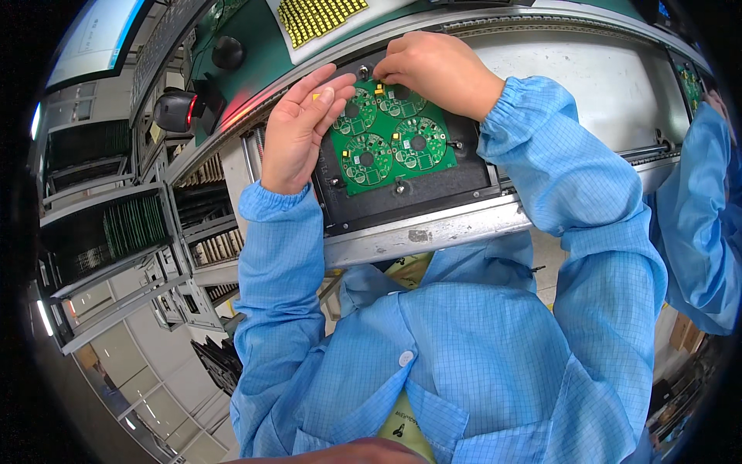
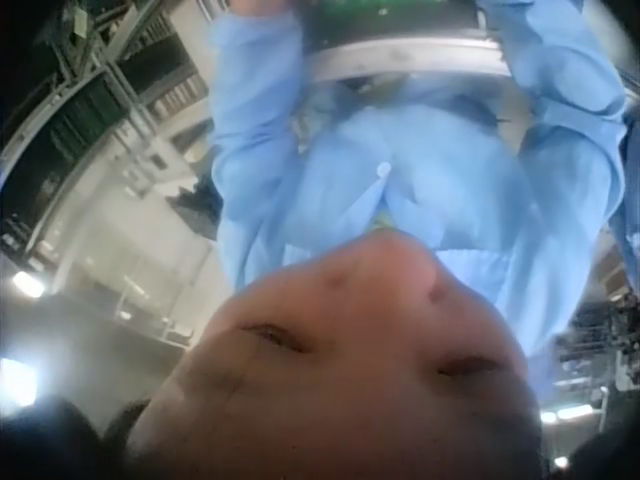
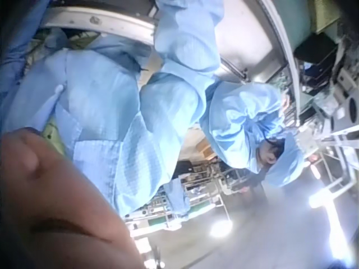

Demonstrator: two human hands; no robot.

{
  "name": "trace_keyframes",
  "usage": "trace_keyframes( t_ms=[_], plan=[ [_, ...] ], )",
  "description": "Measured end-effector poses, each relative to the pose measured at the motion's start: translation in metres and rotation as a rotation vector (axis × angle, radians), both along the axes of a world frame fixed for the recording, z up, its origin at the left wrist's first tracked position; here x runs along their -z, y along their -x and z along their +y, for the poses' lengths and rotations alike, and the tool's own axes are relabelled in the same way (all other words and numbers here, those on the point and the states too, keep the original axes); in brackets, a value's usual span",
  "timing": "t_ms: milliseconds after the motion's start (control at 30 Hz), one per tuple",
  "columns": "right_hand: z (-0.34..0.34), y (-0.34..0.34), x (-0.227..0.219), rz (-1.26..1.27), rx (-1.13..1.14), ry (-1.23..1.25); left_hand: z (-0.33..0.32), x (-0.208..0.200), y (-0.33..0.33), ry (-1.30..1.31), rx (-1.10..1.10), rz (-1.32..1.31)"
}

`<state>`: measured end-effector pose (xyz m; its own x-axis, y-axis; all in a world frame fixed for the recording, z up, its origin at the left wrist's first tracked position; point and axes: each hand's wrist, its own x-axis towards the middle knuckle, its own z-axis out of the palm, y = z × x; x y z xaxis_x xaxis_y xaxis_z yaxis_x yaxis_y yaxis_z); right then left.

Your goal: The person places a circuit board into a fixture on a track and inserts electronic components into it by hand. The person then slides the fixture along the track, retrieves another fixture, mounts a new circuit board onto it, and inserts components into the board.

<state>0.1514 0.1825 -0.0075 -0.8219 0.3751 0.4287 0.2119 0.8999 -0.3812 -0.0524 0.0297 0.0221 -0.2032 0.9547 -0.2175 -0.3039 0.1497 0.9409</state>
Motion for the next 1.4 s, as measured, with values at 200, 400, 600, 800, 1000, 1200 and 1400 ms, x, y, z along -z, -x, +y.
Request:
trace_keyframes(
  t_ms=[200, 400, 600, 800, 1000, 1200, 1400],
  plan=[
    [0.004, -0.003, -0.001, -0.015, 0.005, -0.016, 0.002, 0.002, -0.006, 0.031, -0.028, 0.055],
    [0.005, -0.004, -0.003, -0.028, -0.021, -0.052, 0.000, 0.007, -0.004, 0.011, 0.043, 0.160],
    [0.004, -0.006, -0.005, -0.073, -0.019, -0.040, 0.000, 0.001, -0.014, -0.026, 0.043, 0.180],
    [0.003, -0.007, -0.002, -0.062, -0.006, -0.060, -0.001, 0.010, -0.013, -0.066, 0.058, 0.260],
    [0.014, -0.018, -0.017, 0.007, -0.013, 0.554, -0.004, 0.012, -0.019, -0.129, 0.046, 0.412],
    [0.035, -0.068, -0.001, 0.555, -0.056, 1.591, -0.017, 0.008, -0.042, -0.091, 0.165, 0.872],
    [0.023, -0.082, -0.001, 0.584, 0.090, 1.737, -0.019, 0.013, -0.059, -0.168, 0.215, 1.079]
  ],
)
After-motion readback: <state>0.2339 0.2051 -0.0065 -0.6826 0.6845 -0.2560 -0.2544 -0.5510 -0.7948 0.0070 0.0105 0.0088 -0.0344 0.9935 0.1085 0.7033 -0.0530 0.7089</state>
